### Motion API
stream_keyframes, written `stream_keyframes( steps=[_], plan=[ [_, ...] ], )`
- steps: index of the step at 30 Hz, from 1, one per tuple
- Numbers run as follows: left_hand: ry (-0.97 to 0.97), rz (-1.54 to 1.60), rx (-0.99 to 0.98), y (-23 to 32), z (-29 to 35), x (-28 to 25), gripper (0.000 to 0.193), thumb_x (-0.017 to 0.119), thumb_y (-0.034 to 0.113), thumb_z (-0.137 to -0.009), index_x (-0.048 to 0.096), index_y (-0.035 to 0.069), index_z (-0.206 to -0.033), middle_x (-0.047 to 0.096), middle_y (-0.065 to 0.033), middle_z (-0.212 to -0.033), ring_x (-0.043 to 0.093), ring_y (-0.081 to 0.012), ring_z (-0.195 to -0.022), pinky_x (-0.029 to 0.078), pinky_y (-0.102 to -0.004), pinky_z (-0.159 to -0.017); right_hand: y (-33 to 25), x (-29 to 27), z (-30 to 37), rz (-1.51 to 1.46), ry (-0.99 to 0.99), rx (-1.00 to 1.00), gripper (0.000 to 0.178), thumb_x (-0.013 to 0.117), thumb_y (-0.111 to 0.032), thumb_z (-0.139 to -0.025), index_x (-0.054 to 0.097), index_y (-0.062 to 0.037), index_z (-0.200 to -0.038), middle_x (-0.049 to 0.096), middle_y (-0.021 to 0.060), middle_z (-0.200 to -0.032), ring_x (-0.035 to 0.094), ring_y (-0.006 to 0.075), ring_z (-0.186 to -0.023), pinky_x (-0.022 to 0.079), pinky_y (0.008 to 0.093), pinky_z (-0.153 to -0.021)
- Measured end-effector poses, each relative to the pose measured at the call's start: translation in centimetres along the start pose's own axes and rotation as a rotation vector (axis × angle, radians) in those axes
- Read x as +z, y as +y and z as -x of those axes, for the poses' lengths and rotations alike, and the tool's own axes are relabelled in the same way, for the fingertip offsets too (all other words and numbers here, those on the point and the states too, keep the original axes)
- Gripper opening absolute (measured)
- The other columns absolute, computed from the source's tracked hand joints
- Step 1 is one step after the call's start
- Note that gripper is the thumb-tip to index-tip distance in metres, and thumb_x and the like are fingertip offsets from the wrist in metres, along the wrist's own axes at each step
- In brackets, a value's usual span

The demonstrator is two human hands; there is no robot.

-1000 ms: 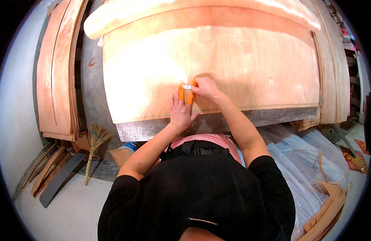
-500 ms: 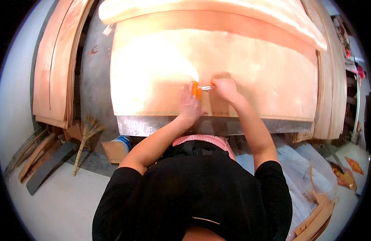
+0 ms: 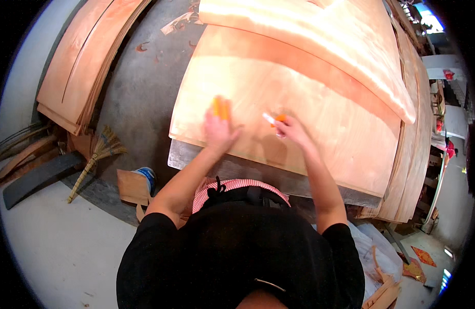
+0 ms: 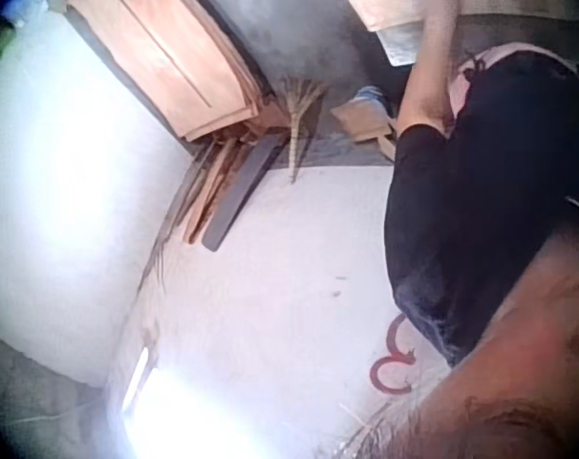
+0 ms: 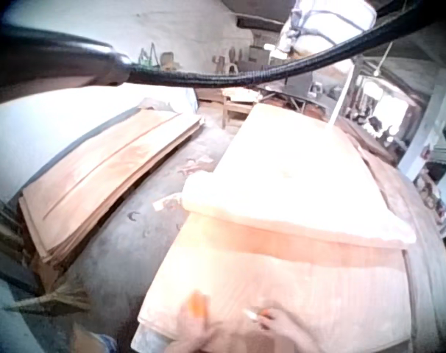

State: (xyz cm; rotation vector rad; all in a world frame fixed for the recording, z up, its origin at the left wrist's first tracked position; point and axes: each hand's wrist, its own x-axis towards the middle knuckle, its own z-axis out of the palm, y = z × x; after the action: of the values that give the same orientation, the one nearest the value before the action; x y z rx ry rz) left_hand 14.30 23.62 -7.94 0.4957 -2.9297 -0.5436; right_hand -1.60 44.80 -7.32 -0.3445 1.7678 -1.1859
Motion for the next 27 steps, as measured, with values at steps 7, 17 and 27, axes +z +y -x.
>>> stream_keyframes(
  steps=[7,17,27],
  plan=[
    [-0.025,-0.038,0.005,-5.9,2.0,-1.0,0.081,0.060,0.045,-0.075,0.031,-0.007,-0.129,0.025,-0.0239,-0.138,0.023,-0.0339,-0.129,0.021,-0.0484,-0.103,-3.5,12.0,-8.2,-0.019,0.033,-0.076,0.018,0.053,-0.017,-0.086,0.059,-0.0005,-0.084,0.056,0.0031,-0.062,0.052,0.0094,-0.051,0.041,0.0234,-0.046],
    [-0.287,-0.197,0.175,-5.0,-0.6,-0.9,0.081,0.059,0.050,-0.072,0.036,-0.003,-0.128,0.034,-0.0148,-0.137,0.025,-0.0260,-0.130,0.014,-0.0495,-0.106,-6.2,14.3,-9.7,1.157,0.175,-0.116,0.015,0.053,-0.018,-0.077,0.064,-0.0081,-0.077,0.064,0.0108,-0.074,0.063,0.0233,-0.064,0.049,0.0369,-0.055],
    [-0.350,-0.359,0.238,-4.3,-1.8,-2.6,0.081,0.053,0.055,-0.076,0.033,0.001,-0.133,0.029,-0.0133,-0.140,0.023,-0.0310,-0.130,0.012,-0.0494,-0.106,-7.0,4.9,-6.5,0.966,0.546,-0.134,0.018,0.056,-0.020,-0.081,0.061,-0.0049,-0.074,0.063,0.0099,-0.071,0.062,0.0193,-0.064,0.046,0.0332,-0.054]
  ],
)
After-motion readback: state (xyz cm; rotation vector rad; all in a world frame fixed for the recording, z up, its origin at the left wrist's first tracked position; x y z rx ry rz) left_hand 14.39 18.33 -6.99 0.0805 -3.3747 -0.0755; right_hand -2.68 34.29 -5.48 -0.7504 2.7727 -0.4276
